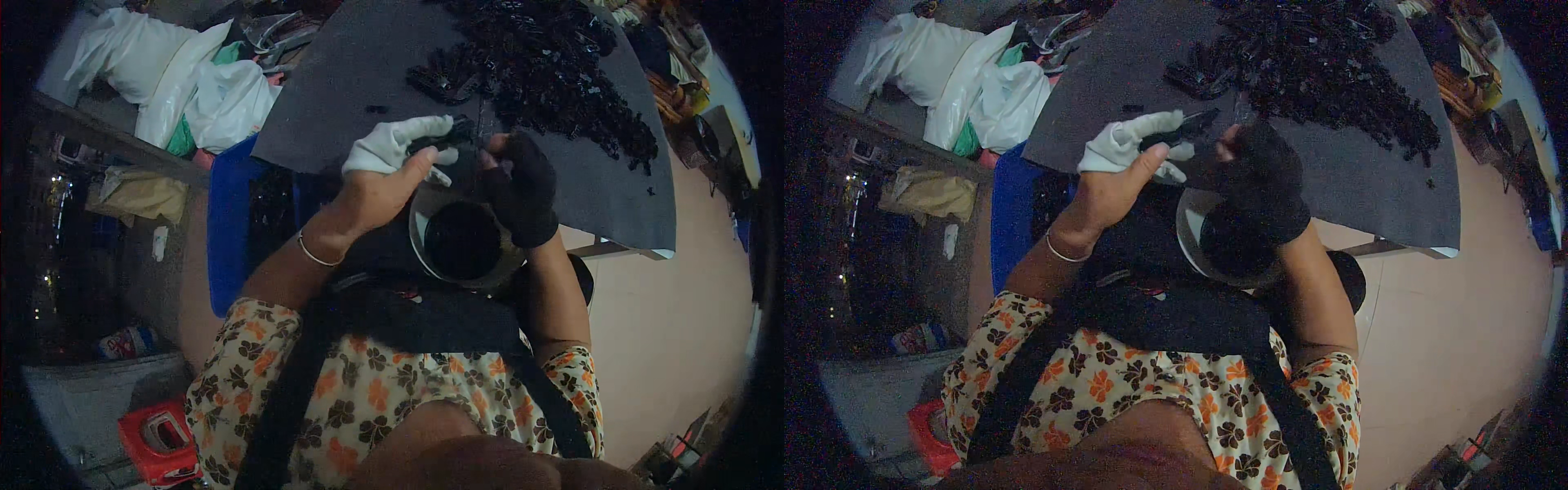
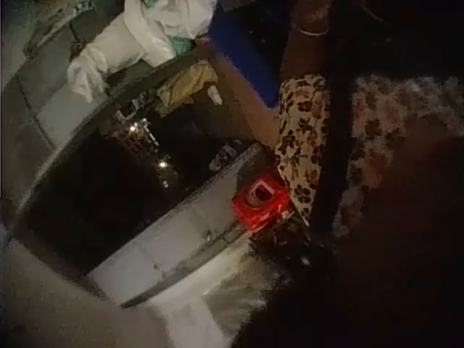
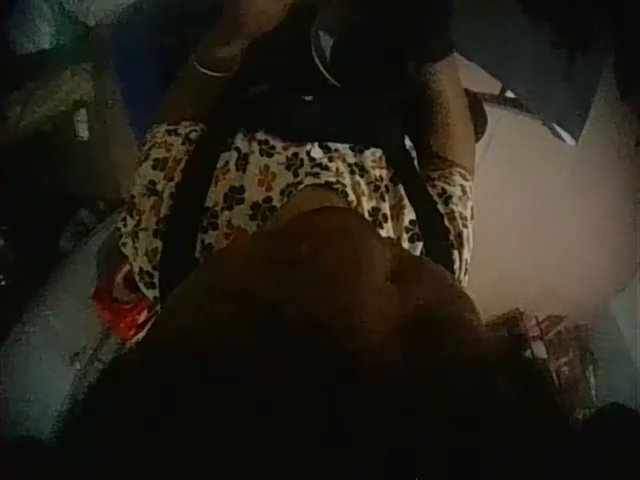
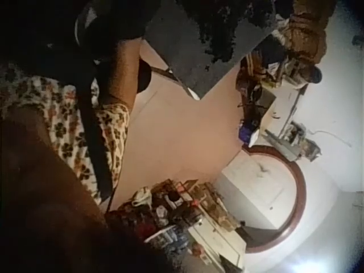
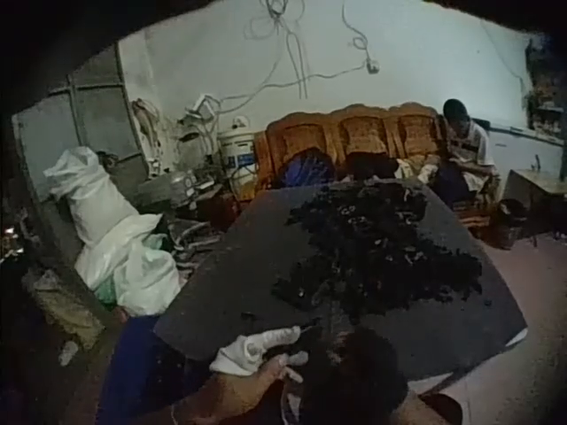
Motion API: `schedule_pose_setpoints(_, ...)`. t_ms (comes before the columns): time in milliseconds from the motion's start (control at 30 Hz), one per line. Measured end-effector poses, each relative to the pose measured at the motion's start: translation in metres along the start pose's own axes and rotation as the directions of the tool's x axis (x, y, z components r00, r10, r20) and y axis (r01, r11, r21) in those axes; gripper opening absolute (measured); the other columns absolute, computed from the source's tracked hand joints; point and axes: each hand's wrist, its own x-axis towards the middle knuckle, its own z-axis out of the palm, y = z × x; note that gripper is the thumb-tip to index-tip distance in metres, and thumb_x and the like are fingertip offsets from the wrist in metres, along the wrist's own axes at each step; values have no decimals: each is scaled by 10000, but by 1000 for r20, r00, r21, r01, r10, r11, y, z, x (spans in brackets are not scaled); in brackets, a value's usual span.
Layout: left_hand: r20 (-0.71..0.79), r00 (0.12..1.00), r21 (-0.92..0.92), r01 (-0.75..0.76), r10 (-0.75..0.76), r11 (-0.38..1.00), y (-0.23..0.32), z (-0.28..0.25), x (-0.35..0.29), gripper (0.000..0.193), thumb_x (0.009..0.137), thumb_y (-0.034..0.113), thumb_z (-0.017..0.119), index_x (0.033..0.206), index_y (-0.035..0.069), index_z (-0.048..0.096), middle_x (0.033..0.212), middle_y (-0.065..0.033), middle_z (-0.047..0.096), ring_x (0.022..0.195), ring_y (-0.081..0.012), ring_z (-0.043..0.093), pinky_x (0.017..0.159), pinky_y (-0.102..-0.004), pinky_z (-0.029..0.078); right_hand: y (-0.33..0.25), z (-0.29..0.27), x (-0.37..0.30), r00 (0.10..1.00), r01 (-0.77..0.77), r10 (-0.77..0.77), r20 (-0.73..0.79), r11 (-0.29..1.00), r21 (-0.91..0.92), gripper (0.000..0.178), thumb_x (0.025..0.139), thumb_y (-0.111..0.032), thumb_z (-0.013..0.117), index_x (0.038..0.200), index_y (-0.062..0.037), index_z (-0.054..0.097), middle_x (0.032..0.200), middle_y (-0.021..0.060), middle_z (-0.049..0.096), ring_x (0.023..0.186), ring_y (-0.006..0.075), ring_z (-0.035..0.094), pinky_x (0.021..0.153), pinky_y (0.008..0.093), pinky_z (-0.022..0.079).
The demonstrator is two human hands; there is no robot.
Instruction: Sorting small black manufacturing parts on a workbench and placing them into a container.
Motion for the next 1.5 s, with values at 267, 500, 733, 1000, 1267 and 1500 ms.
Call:
schedule_pose_setpoints(267,286,871,735,-467,400,492,14,21,2,352,741,26,594,1093,14,576,1092,-210,559,988,-377,551,829,-361,476,-17,15,-7,830,-532,477,289,523,666,59,830,-92,550,867,-47,547,744,-13,529,655,65,496,576,224,419)
schedule_pose_setpoints(500,231,920,687,-384,316,617,8,10,1,335,742,119,645,1058,19,593,1106,-265,548,1046,-370,541,881,-366,434,-3,17,-6,852,-521,349,391,644,560,70,836,-103,526,867,-41,534,769,-8,527,701,70,490,607,230,416)
schedule_pose_setpoints(733,44,981,535,-183,190,824,-5,-2,-9,291,780,77,634,1055,-12,593,1045,-182,605,932,-248,600,805,-314,471,-16,14,1,919,-363,291,266,888,281,131,803,-115,601,883,-26,548,753,38,546,674,125,519,617,271,438)
schedule_pose_setpoints(1000,166,985,324,-13,-43,946,3,-10,-16,257,816,38,594,1068,-14,586,996,-122,626,857,-153,600,740,-276,488,-6,-2,1,909,-153,46,414,961,231,248,724,-171,704,861,7,599,757,105,586,693,186,577,644,303,457)
schedule_pose_setpoints(1267,419,823,843,-510,383,174,-23,-74,79,390,773,147,597,1156,106,535,1097,-140,564,943,-318,568,837,-367,452,12,2,28,922,37,20,387,990,-138,213,792,-205,613,921,-36,613,841,124,604,785,269,594,688,349,469)
schedule_pose_setpoints(1500,301,936,923,-334,185,190,-74,-74,128,215,767,196,591,964,126,638,976,-107,624,907,-328,576,781,-393,472,42,34,38,811,334,-62,582,866,-373,232,800,-172,554,1000,-67,608,930,118,600,863,291,576,740,383,469)
